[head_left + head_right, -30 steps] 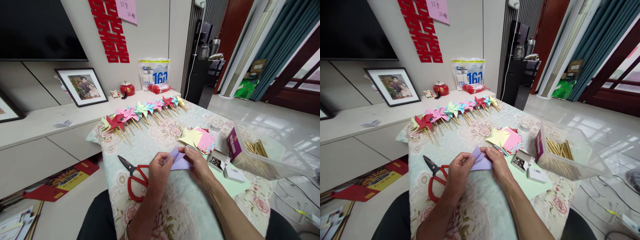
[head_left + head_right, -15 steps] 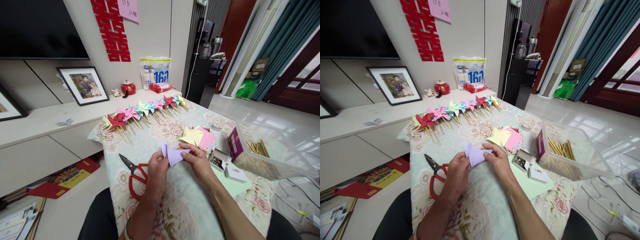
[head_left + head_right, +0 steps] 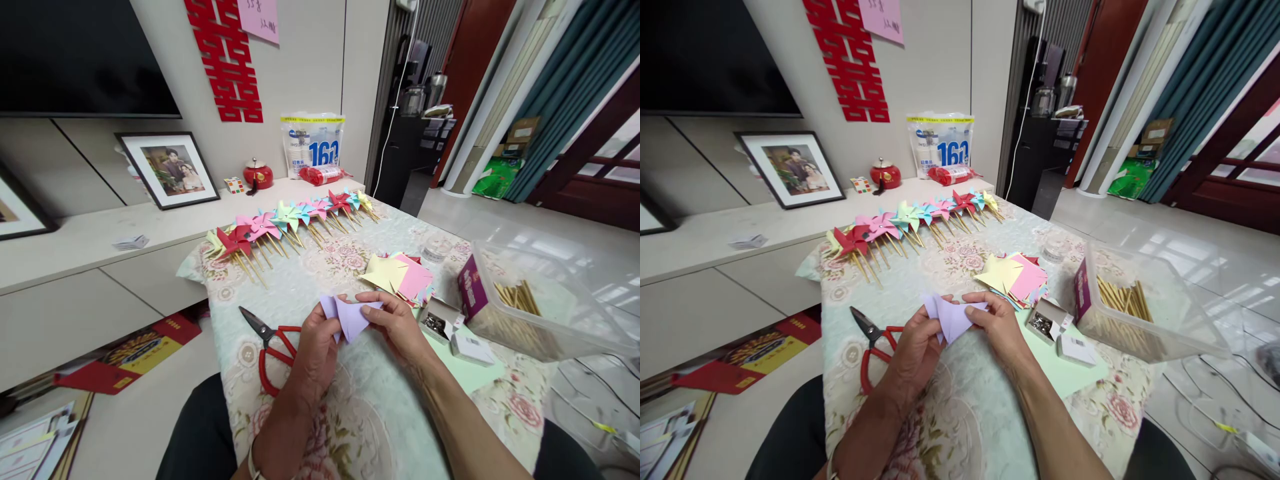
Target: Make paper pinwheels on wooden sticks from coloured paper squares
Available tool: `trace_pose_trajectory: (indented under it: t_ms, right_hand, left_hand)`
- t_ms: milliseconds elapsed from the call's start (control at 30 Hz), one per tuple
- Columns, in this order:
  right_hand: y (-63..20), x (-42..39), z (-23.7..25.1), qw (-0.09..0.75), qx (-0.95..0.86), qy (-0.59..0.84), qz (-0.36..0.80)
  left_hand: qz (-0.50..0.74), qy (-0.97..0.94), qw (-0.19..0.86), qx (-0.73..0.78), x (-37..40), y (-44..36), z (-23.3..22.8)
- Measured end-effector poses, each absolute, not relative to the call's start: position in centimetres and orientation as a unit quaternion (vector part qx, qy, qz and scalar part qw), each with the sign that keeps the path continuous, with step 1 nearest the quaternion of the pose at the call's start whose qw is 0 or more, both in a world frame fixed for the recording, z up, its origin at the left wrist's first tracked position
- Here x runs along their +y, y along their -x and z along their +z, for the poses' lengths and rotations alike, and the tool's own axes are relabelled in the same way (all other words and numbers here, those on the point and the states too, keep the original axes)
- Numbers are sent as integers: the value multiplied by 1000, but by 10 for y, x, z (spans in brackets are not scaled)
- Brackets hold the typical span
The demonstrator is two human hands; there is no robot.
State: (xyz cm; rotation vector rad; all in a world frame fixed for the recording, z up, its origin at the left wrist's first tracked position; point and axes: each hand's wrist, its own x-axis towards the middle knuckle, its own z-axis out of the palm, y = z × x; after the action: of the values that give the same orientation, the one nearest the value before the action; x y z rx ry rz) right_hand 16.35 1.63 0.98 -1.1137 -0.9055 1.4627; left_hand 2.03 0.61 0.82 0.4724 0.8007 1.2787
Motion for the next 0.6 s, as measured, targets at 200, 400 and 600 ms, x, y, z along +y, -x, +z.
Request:
trace_pose_trajectory:
  t_ms: [200, 400, 600]
  right_hand:
    - [-163, 16, 10, 526, -357, 449, 628]
    - [-161, 15, 16, 525, -343, 444, 639]
    - [-160, 14, 17, 525, -340, 437, 646]
  left_hand:
    - [566, -234, 703, 360, 5, -21, 10]
    - [550, -234, 717, 359, 3, -23, 15]
    - [526, -273, 718, 365, 1, -25, 16]
